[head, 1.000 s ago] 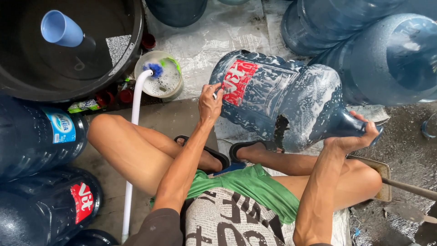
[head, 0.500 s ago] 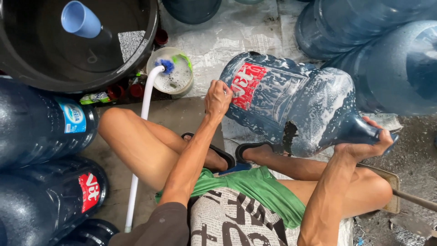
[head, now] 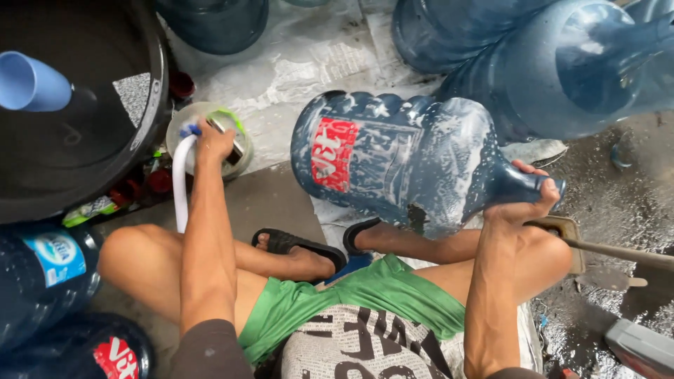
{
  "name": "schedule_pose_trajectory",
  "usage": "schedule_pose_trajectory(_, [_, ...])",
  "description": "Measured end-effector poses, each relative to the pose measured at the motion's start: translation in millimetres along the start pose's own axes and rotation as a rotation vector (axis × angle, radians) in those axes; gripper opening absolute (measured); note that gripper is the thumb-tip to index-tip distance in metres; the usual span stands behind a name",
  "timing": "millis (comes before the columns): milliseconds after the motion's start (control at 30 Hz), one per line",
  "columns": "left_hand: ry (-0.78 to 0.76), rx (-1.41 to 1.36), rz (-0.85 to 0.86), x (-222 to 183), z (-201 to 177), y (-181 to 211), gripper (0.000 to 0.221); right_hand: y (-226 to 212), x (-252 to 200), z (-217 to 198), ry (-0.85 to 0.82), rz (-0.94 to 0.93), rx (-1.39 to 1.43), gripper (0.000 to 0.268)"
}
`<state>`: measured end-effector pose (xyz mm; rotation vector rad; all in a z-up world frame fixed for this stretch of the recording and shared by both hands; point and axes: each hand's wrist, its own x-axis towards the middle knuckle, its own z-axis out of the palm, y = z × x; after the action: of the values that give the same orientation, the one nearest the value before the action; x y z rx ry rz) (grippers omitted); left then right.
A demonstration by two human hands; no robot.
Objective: Scrubbing the exterior of large plastic water jugs to clean them.
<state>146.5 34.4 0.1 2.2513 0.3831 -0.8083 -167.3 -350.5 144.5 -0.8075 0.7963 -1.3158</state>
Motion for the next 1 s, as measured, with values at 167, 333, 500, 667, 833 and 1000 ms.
schedule_pose_trajectory(167, [-0.19,0.159,-0.098,40.1,41.9,-36.9,0.059,3.5,-1.2,6.4,-0.217,0.072,0.039,0.028])
schedule_pose_trajectory(333, [-0.042,0.399,-0.11,36.3,36.9,-30.3,0.045,0.4,-5.0,26.9,-0.232,0.061,0.014,0.026])
schedule_pose_trajectory(500, [0.109,-0.052,0.308,-21.3,56.0,-12.9,0.047,0.4,-6.1,35.9,-0.203,0.074,0.008,0.029])
schedule_pose_trajectory(667, [0.081,-0.372,1.155,-183.4,123.2,75.2,0.051,-3.6,-19.0,62.0,-0.2,0.079,-0.037,0.03])
schedule_pose_trajectory(833, [0.166,-0.386,1.104,-158.5,135.5,55.1,0.041,-6.1,-6.9,46.0,-0.188,0.039,-0.053,0.025])
schedule_pose_trajectory(1000, [0.465,-0.233,0.992,-156.4,160.6,48.0,0.051,-9.0,-15.3,65.2,-0.045,0.101,0.01,0.025])
